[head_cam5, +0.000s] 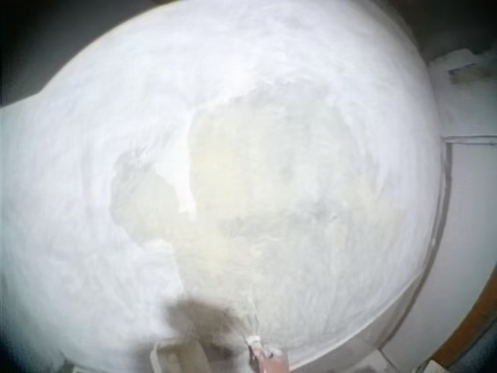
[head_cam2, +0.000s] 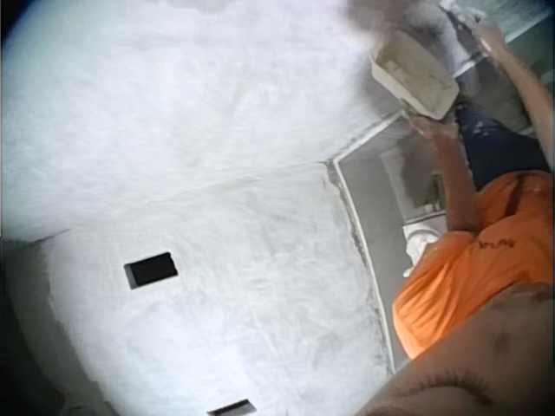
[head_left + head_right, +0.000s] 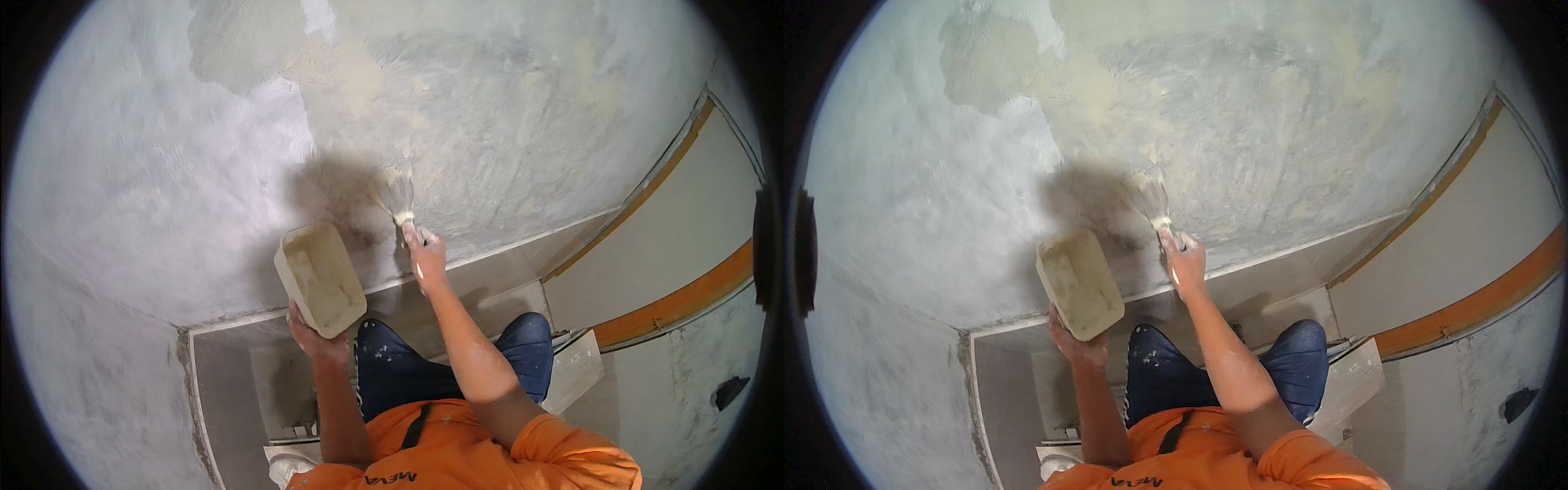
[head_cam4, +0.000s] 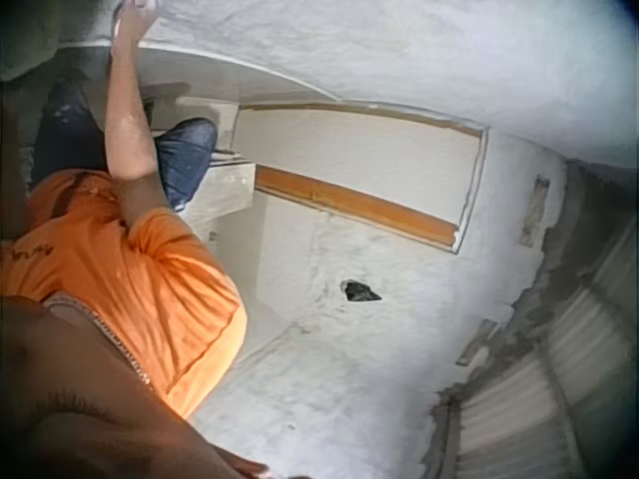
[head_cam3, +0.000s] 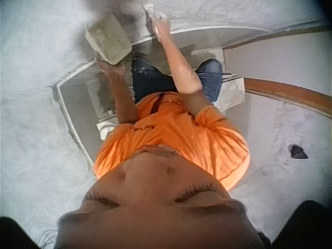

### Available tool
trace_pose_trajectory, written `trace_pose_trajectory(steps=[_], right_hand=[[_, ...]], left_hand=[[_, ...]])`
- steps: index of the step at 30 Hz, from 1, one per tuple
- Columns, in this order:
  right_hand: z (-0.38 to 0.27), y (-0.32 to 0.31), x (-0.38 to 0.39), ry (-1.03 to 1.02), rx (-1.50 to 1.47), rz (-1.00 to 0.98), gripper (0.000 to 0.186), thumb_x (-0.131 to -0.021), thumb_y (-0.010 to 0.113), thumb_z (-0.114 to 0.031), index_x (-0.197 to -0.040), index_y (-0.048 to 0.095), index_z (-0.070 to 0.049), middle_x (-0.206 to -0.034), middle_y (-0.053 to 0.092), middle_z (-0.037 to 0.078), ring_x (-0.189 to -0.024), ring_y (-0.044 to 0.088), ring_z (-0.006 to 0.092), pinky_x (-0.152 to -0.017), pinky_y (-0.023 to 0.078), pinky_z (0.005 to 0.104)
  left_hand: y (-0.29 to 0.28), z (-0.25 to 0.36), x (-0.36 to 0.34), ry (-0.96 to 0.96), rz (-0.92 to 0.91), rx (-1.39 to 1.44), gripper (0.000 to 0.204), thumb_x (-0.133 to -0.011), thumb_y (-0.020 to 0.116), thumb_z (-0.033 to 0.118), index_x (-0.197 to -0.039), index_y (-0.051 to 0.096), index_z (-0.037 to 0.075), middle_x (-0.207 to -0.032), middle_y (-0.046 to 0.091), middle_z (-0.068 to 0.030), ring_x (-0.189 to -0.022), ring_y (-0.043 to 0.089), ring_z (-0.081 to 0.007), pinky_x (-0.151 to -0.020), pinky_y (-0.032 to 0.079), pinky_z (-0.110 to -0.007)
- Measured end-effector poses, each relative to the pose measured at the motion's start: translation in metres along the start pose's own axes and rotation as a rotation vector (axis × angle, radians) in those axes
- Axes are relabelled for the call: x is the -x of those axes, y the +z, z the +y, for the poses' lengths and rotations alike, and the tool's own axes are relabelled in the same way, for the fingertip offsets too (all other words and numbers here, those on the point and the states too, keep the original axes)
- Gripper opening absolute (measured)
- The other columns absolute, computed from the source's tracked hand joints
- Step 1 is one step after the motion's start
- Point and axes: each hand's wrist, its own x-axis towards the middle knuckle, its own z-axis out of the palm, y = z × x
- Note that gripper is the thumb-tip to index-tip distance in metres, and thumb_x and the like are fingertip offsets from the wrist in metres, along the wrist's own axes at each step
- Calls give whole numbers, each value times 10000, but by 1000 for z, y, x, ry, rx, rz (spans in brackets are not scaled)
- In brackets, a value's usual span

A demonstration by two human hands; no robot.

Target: The person applies plaster to a wall and ceiling joint using a putty knife. They scoop compound from a plastic container and smooth it over the surface in multiple passes.

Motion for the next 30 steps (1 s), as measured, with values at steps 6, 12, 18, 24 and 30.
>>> trace_pose_trajectory(steps=[6,12,18,24,30], right_hand=[[113,-30,76,366,-12,9,395,-935,729,-320,-680,632,-36,-644,526,-44,-628,438,71,-567,359,283],[36,-44,68,20,-61,69,342,-966,693,-243,-707,599,-40,-634,423,-71,-620,366,62,-547,320,278],[-109,-6,49,-133,-147,-59,380,-974,672,-316,-789,625,13,-679,494,-50,-656,402,64,-570,339,281],[4,-14,42,-65,170,-7,336,-930,715,-294,-915,683,40,-699,572,46,-675,470,119,-636,420,314],[151,-65,78,322,217,179,391,-954,698,-302,-688,619,-26,-620,460,-51,-615,386,72,-541,329,304]], left_hand=[[-20,17,-1,-3,-9,148,551,-993,486,494,-1434,488,165,-1366,581,-27,-1228,594,-276,-965,533,-496],[-12,12,0,39,-8,60,531,-994,482,500,-1413,503,174,-1353,587,-14,-1197,616,-266,-935,553,-478],[-29,15,-5,47,-4,-3,537,-999,451,509,-1411,505,168,-1348,591,-12,-1181,628,-250,-886,584,-432],[-9,22,4,38,55,-14,552,-989,461,520,-1411,504,167,-1352,589,-15,-1186,626,-248,-883,586,-422],[-7,15,2,26,-5,9,558,-986,474,519,-1417,502,166,-1355,587,-16,-1197,619,-254,-893,577,-451]])
